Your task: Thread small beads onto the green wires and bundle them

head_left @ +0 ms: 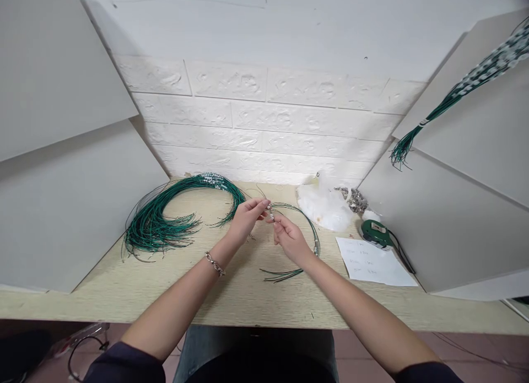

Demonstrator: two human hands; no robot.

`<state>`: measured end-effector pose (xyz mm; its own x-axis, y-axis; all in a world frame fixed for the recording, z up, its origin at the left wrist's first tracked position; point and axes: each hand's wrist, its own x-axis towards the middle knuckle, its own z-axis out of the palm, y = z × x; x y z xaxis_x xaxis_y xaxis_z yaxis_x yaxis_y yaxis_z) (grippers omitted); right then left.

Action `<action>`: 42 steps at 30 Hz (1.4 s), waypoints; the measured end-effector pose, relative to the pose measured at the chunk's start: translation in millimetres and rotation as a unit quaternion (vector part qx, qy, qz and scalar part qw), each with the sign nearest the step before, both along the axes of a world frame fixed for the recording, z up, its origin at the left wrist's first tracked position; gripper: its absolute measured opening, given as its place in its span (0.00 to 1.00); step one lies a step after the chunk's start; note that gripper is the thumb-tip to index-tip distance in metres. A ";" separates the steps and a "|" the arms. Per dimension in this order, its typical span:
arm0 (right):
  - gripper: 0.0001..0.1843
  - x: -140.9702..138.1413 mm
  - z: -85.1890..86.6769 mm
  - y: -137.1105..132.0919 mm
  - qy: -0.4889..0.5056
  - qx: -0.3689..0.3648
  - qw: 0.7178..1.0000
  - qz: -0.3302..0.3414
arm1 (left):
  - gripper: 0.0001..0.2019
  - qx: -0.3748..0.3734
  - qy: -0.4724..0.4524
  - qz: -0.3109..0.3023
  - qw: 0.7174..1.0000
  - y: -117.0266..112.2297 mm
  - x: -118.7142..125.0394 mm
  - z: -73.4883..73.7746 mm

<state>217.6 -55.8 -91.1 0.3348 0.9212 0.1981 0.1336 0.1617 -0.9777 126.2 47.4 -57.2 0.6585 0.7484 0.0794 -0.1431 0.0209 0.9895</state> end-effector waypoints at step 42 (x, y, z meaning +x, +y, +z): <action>0.23 2.7 -11.8 7.3 0.082 -0.078 0.987 0.115 | 0.13 -0.166 -0.099 0.051 0.980 26.7 -6.5 -3.7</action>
